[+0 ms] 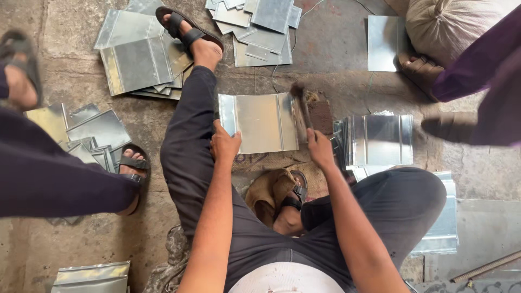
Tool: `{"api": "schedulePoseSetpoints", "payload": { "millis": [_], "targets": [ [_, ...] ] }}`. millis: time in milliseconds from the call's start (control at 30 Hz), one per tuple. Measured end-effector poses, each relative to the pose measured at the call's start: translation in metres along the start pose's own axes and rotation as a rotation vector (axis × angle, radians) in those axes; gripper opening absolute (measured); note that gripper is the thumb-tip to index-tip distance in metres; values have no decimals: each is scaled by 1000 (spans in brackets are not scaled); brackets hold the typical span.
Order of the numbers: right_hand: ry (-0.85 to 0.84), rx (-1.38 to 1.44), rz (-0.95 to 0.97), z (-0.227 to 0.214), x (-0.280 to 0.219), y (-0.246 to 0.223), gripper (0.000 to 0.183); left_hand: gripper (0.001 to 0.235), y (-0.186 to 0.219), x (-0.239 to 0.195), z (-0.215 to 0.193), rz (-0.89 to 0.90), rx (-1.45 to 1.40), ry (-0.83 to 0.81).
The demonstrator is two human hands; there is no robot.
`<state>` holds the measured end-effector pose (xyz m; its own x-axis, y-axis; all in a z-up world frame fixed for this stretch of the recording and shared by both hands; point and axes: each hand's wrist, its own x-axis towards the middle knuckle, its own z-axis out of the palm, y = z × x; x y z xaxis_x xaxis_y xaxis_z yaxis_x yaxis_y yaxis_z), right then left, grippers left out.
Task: The person hammers metal sheets on a brick while sitting on the floor, handling the sheets one at a time and hitting the edges to create bends.
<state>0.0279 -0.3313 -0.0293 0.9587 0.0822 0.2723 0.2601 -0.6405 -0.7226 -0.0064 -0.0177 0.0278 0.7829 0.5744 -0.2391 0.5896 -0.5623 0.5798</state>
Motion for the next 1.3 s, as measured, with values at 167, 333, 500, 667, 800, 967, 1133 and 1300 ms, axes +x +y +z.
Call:
{"api": "schedulePoseSetpoints", "payload": {
  "millis": [167, 333, 500, 667, 800, 967, 1133, 1300],
  "targets": [
    [-138, 205, 553, -35, 7, -63, 44, 67, -16, 7, 17, 94, -92, 103],
    [24, 255, 367, -22, -48, -56, 44, 52, -11, 16, 27, 98, -170, 147],
    [-124, 58, 405, -26, -51, -38, 44, 51, 0, 16, 26, 115, -185, 216],
    [-21, 158, 377, -38, -53, -67, 46, 51, 7, 12, 17, 72, -170, 167],
    [-54, 37, 267, -24, -70, -54, 43, 50, 12, 11, 13, 39, -187, 147],
    [-129, 125, 570, -35, -74, -62, 44, 48, 12, 22, 14, 76, -177, 171],
    [-140, 91, 528, -24, -83, -54, 46, 51, 4, 25, 24, 75, -167, 164],
    [-177, 137, 589, 0, -93, -24, 52, 70, -13, 36, 40, 123, -127, 177]
  ]
}}
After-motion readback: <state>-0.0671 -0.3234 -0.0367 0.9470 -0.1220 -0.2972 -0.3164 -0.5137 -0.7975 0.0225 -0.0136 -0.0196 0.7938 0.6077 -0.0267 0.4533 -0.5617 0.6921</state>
